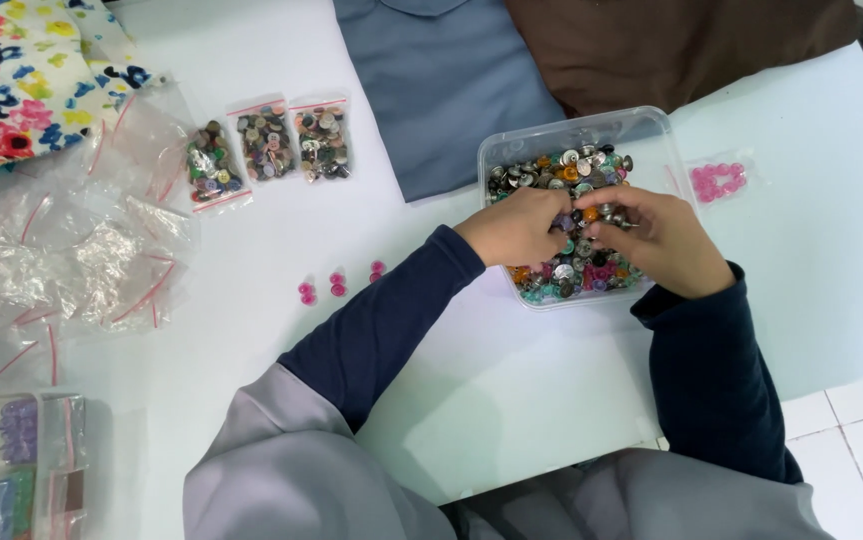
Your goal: Sorting small colorful buttons from a container and placing them into small resealable plastic bags.
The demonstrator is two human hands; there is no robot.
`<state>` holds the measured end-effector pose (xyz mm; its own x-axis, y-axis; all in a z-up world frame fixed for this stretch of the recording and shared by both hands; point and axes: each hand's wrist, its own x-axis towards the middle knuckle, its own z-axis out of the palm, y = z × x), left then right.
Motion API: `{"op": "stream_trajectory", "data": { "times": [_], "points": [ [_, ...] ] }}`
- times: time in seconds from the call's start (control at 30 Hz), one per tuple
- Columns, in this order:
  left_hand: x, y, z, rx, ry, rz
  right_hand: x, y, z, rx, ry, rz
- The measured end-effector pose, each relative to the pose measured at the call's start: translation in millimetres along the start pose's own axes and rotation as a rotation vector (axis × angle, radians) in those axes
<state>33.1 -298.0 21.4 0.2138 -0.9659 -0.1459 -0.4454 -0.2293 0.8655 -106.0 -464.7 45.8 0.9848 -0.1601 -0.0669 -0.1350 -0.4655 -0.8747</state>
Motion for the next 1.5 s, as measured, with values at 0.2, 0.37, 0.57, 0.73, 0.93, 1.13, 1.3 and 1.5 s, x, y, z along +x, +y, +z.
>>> {"op": "stream_trajectory", "data": {
  "times": [0.2, 0.37, 0.57, 0.73, 0.93, 1.13, 1.3, 1.5],
  "points": [
    [8, -14, 13, 0.028, 0.216, 0.08, 3, 5, -5, 0.15, 0.025, -0.024],
    [-10, 19, 14, 0.034, 0.376, 0.092, 2, 7, -4, 0.184, 0.035, -0.027],
    [-5, 8, 32, 0.183, 0.449, 0.181, -1, -14, -6, 0.071, 0.022, 0.037],
    [9, -12, 48, 0.572, 0.105, -0.097, 0, -19, -6, 0.067, 0.057, 0.028],
    [17, -21, 62, 0.699, 0.164, -0.064, -1, -17, -6, 0.036, 0.054, 0.01],
    [12, -7, 54, 0.63, 0.172, -0.052, -1, -16, -6, 0.046, -0.014, 0.068],
    [9, -5, 37, 0.164, 0.327, 0.144, 0, -15, -6, 0.008, -0.013, 0.042],
    [3, 8, 9, -0.064, 0.309, 0.126, 1, -12, -6, -0.024, 0.004, -0.015]
  ]
}}
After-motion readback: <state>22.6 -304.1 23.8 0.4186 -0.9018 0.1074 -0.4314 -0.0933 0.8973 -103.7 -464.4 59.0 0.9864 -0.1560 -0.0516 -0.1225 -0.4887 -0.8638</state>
